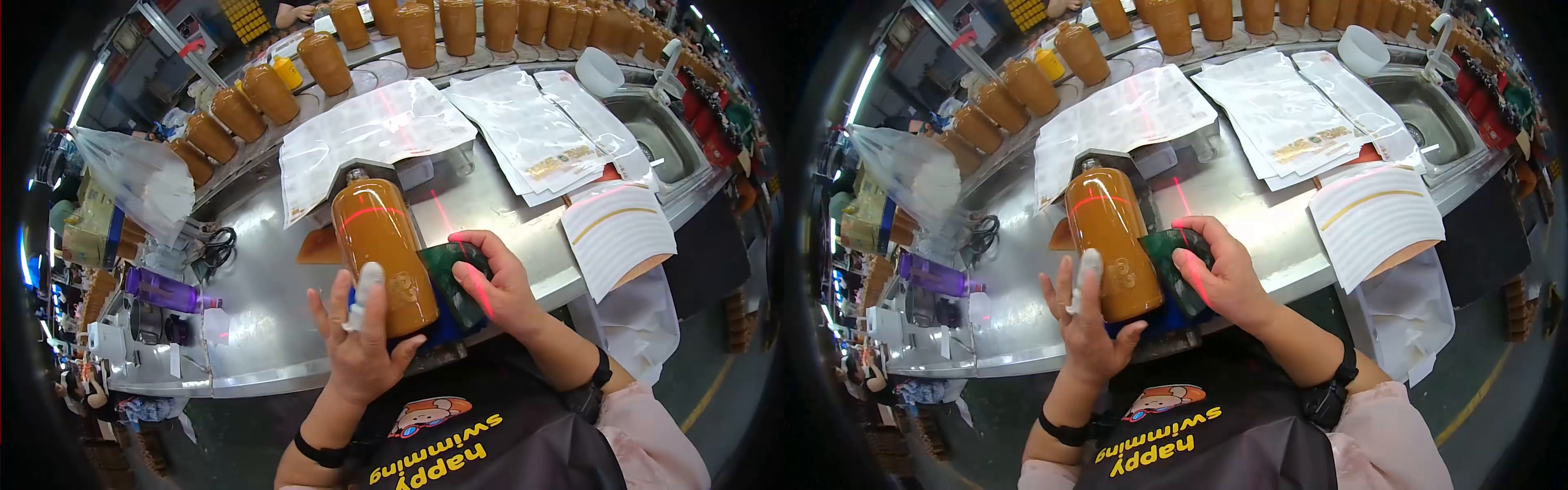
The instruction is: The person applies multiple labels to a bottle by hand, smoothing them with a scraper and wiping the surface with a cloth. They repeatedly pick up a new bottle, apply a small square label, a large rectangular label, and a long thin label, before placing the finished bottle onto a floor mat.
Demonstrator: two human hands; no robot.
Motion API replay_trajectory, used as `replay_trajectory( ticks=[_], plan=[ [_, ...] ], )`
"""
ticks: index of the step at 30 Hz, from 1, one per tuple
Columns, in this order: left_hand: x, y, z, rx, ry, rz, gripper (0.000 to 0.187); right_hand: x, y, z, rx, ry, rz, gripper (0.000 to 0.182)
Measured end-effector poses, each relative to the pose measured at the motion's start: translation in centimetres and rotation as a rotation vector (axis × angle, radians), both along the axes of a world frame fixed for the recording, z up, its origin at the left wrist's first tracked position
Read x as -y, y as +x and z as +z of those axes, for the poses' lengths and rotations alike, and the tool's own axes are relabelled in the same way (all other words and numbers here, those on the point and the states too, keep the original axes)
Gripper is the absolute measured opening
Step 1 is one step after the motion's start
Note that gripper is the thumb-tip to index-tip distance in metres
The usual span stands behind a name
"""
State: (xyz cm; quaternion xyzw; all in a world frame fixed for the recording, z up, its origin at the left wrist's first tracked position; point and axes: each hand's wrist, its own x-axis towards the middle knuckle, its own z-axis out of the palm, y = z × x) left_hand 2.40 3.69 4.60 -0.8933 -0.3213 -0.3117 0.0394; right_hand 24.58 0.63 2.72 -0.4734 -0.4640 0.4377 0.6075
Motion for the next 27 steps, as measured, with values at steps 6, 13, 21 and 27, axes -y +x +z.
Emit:
replay_trajectory(
  ticks=[6,13,21,27],
  plan=[
    [0.8,2.7,2.9,-0.286,0.147,0.000,0.069,0.0,0.5,-0.1,0.045,-0.040,0.047,0.035],
    [-0.2,2.1,2.0,-0.056,0.025,-0.077,0.072,-0.7,1.0,2.0,0.309,0.084,-0.112,0.030],
    [-0.2,-0.3,-2.0,0.236,-0.377,0.080,0.099,-3.1,1.5,5.5,0.573,0.394,0.414,0.022],
    [-0.4,-0.6,-0.9,0.107,-0.229,0.101,0.096,-1.1,0.3,7.4,0.630,0.693,0.527,0.028]
  ],
)
